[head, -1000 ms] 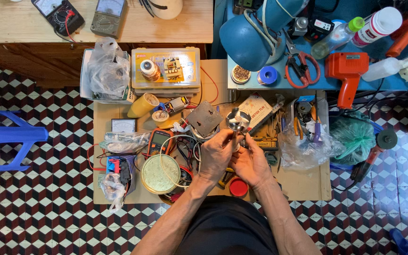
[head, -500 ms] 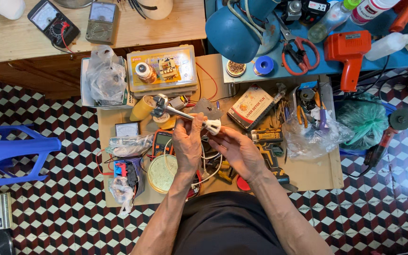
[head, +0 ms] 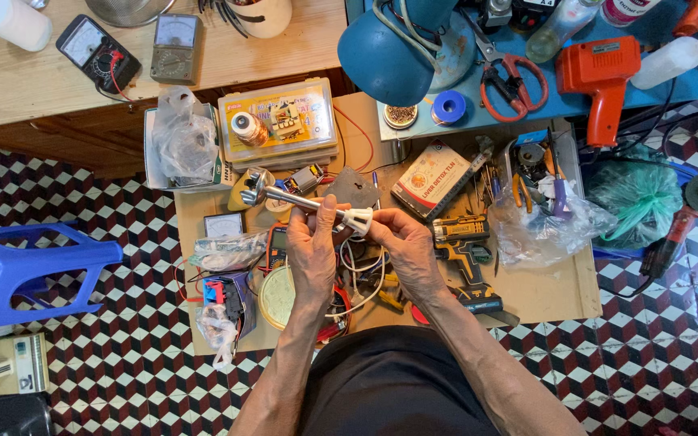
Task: The person assembles a socket wrench with a socket, then uses a rotary tool to grind a small metal piece. They measure the piece with a ruler and mark it with a pen.
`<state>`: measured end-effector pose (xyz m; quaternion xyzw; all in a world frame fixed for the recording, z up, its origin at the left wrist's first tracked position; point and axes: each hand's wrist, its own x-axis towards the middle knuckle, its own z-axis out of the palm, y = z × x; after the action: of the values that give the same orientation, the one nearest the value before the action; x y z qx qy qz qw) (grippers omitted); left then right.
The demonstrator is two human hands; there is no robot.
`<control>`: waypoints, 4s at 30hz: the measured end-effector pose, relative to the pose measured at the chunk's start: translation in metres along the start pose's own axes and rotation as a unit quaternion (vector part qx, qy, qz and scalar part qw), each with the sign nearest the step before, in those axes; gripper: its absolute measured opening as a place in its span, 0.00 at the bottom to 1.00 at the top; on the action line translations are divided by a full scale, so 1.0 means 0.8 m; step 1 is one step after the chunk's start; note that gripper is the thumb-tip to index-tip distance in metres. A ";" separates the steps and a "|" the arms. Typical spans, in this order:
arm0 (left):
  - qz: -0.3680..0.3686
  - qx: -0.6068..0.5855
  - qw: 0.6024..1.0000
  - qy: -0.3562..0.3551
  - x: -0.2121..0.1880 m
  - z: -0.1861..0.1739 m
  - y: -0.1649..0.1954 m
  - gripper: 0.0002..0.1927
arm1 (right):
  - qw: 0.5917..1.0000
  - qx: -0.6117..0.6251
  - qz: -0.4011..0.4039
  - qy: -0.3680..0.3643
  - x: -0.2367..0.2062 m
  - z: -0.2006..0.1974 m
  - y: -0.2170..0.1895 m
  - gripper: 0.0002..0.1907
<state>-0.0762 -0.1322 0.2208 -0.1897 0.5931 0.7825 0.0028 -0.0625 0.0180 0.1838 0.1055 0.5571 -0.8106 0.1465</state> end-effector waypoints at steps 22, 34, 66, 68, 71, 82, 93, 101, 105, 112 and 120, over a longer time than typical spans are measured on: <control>-0.028 -0.035 0.998 -0.054 -0.005 0.020 0.016 0.16 | 0.974 0.187 0.067 -0.106 0.012 -0.041 -0.009 0.14; -0.022 0.006 0.999 -0.024 -0.011 0.007 0.013 0.16 | 0.972 0.163 0.132 -0.106 0.010 -0.027 -0.010 0.18; -0.145 -0.107 0.984 -0.009 -0.043 -0.043 -0.060 0.17 | 0.981 -0.079 0.172 0.046 -0.049 -0.002 0.040 0.17; -0.156 -0.141 0.977 -0.021 -0.041 -0.046 -0.064 0.16 | 0.980 -0.064 0.176 0.062 -0.052 0.000 0.044 0.18; -0.193 -0.168 0.966 -0.035 -0.043 -0.050 -0.069 0.15 | 0.983 -0.053 0.164 0.071 -0.063 0.000 0.046 0.19; -0.208 -0.168 0.963 -0.034 -0.045 -0.041 -0.075 0.16 | 0.973 -0.192 0.107 0.065 -0.066 -0.009 0.016 0.20; -0.221 -0.208 0.953 0.023 -0.042 0.026 -0.090 0.15 | 0.963 -0.210 0.152 0.081 -0.041 -0.179 -0.028 0.14; -0.200 -0.224 0.951 0.071 -0.051 0.065 -0.093 0.15 | 0.888 -0.351 0.043 0.295 0.034 -0.352 -0.081 0.21; -0.200 -0.230 0.948 0.090 -0.055 0.079 -0.094 0.15 | 0.843 -0.496 0.016 0.207 0.078 -0.346 -0.104 0.32; -0.185 -0.232 0.948 0.118 -0.061 0.090 -0.098 0.16 | 0.915 -0.323 0.158 0.182 0.102 -0.369 -0.104 0.28; -0.170 -0.249 0.946 0.119 -0.058 0.080 -0.096 0.16 | 0.975 0.107 0.145 0.133 0.035 -0.423 -0.090 0.15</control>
<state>-0.0347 -0.0395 0.1779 -0.3739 0.3340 0.8651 0.0177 -0.1117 0.3553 0.1167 0.3076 0.4608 -0.8139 0.1750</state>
